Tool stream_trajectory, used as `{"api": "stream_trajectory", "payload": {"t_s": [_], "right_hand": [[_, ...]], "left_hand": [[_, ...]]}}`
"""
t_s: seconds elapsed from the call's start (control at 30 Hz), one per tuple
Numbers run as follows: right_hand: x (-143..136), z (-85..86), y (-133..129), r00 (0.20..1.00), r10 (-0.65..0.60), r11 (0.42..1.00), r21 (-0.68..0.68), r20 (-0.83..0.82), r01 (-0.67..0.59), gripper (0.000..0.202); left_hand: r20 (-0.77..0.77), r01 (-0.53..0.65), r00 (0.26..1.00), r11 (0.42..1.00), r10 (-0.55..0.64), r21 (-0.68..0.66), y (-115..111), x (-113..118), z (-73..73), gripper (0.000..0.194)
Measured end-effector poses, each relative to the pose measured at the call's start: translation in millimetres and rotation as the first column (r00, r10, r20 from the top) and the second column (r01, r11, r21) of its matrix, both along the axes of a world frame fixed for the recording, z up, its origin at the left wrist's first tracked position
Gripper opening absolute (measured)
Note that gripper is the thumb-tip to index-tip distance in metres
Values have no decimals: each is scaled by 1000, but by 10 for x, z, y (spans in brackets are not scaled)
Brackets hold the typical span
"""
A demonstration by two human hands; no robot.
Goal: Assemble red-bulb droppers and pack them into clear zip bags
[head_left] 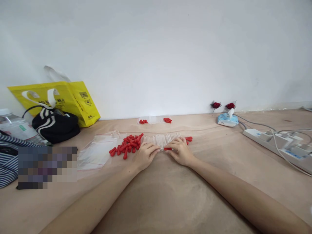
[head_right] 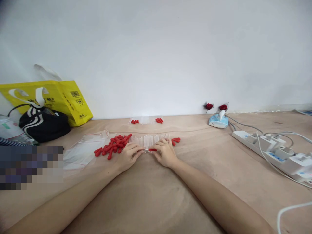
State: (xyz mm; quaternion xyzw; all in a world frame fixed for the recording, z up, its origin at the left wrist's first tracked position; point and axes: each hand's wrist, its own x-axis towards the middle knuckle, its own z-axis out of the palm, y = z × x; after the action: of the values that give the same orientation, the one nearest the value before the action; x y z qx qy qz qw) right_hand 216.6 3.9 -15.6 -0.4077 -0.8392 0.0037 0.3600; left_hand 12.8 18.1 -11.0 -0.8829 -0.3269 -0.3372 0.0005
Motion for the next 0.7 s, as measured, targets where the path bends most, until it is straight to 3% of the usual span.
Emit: {"api": "stream_trajectory", "payload": {"t_s": [0.27,0.7], "right_hand": [[-10,25,-23,999,36,999,-23,3,-36,9],[-10,37,-45,998,59,998,-15,35,-58,11]], "left_hand": [[-17,57,998,998,-58,-20,-20,-9,19,18],[-121,40,992,999,-42,-21,-113,25,78,19]]}}
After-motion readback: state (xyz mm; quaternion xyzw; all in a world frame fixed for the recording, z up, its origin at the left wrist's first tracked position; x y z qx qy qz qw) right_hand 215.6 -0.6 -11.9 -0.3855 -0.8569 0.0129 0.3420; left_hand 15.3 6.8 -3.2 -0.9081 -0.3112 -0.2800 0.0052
